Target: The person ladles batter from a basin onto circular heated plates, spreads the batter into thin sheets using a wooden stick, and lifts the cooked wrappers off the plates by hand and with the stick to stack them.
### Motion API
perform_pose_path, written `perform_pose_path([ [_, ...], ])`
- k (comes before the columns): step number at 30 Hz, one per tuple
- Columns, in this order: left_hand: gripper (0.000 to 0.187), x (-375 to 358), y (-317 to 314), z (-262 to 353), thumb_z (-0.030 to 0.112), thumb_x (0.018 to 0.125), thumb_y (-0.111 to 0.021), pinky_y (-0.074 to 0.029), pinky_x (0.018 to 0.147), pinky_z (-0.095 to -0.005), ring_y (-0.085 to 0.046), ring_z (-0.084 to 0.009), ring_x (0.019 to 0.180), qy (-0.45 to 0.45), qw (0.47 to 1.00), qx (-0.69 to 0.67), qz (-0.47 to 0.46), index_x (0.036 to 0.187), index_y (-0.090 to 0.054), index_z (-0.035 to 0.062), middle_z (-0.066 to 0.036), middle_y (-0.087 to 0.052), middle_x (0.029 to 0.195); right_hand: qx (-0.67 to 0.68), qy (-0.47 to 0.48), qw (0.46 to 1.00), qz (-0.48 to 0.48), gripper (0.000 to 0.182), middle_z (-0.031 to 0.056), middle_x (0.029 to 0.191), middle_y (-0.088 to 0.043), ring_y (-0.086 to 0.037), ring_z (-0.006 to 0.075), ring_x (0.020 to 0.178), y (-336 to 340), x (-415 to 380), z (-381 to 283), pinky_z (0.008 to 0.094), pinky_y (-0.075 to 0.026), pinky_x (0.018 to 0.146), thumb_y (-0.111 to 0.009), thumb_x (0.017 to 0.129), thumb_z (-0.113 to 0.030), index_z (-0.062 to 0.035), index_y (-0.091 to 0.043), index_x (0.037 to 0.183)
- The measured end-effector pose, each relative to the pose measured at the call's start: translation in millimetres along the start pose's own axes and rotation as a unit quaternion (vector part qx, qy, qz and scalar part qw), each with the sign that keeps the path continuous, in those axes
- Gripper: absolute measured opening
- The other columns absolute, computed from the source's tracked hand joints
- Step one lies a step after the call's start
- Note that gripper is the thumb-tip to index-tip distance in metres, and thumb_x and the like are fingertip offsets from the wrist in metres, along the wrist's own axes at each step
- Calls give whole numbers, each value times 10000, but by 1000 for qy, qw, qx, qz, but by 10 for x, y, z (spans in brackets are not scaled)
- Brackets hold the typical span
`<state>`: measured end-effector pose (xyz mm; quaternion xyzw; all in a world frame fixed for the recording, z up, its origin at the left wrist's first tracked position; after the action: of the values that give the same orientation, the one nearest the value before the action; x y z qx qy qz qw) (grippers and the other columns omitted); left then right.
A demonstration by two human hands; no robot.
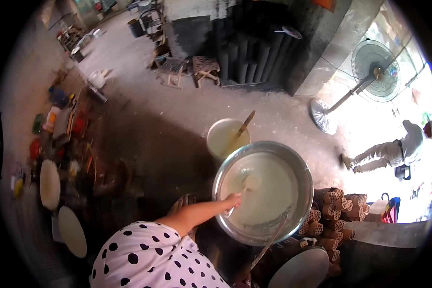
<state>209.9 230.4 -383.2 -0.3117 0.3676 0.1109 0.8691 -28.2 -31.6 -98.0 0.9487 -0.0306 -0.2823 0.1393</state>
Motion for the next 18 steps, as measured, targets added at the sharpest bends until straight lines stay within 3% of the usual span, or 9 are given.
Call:
perform_pose_path([
  [2, 140, -241, -188, 297, 198, 935, -500, -355, 386, -253, -453, -112, 471, -42, 997, -36, -55, 865, -521, 78, -33, -495, 642, -67, 10, 997, 23, 345, 70, 1081, -632, -552, 109, 827, 127, -69, -196, 225, -458, 680, -620, 886, -85, -44, -573, 1225],
  [4, 132, -781, -473, 779, 166, 915, -498, -356, 395, -248, -464, -109, 468, -166, 978, 99, -75, 811, -529, 92, -20, -514, 640, -186, 76, 978, 51, 309, 112, 1014, -652, -601, 173, 856, 323, -4, -225, 288, -486, 702, -620, 872, -161, -68, -613, 1166],
  [5, 124, -1012, -609, 958, 113, 872, -499, -366, 405, -249, -483, -106, 480, -176, 977, 82, -90, 752, -526, 100, -23, -532, 641, -244, 93, 963, 75, 297, 132, 981, -661, -626, 205, 871, 495, -51, -124, 319, -501, 713, -620, 864, -200, -80, -634, 1136],
  [6, 59, -1234, -771, 1198, 131, 890, -483, -343, 400, -239, -447, -92, 471, -166, 976, 82, -114, 849, -506, 96, -8, -498, 636, -234, 128, 961, 75, 299, 141, 996, -659, -630, 235, 888, 606, -87, -104, 332, -498, 745, -617, 858, -208, -84, -636, 1130],
  [8, 143, -1884, -1076, 1722, 167, 926, -451, -297, 389, -218, -375, -63, 451, -123, 978, 83, -148, 1043, -466, 86, 21, -430, 624, -216, 199, 953, 72, 304, 159, 1026, -655, -637, 295, 922, 823, -147, -63, 357, -492, 810, -610, 845, -224, -92, -642, 1117],
  [11, 385, -2979, -1411, 2402, 222, 979, -404, -227, 374, -188, -266, -20, 422, -106, 970, 126, -181, 1334, -407, 73, 64, -327, 606, -128, 216, 962, 105, 255, 89, 992, -672, -627, 198, 868, 911, -142, -65, 298, -487, 774, -601, 867, -143, -56, -645, 1102],
  [13, 311, -3733, -1659, 2689, 182, 974, -400, -236, 374, -162, -269, -23, 434, -148, 957, 171, -181, 1264, -450, 83, 53, -359, 638, -55, 228, 966, 111, 241, 56, 979, -672, -614, 157, 852, 931, -37, 171, 275, -481, 761, -600, 871, -114, -45, -646, 1097],
  [16, 289, -4066, -1719, 2780, 178, 975, -398, -249, 382, -156, -319, -24, 440, -187, 931, 239, -201, 1238, -461, 75, 44, -383, 642, -31, 261, 956, 134, 226, 11, 962, -656, -578, 104, 846, 983, -121, 183, 246, -470, 744, -608, 868, -83, -29, -650, 1084],
  [18, 296, -3705, -1675, 2543, 175, 972, -398, -259, 356, -159, -325, -17, 410, -155, 940, 247, -175, 1242, -453, 65, 55, -391, 628, -97, 272, 949, 127, 211, 125, 1012, -660, -640, 266, 916, 1056, -182, 266, 344, -513, 797, -552, 880, -79, -12, -623, 1067],
])
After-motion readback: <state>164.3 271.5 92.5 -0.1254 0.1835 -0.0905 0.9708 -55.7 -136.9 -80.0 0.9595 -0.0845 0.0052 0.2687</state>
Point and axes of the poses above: each hand's wrist, its own x-axis towards the middle knuckle, its own y-axis out of the back of the hand, z = x × y, the point moved 2 cm from there along x, towards the middle knuckle
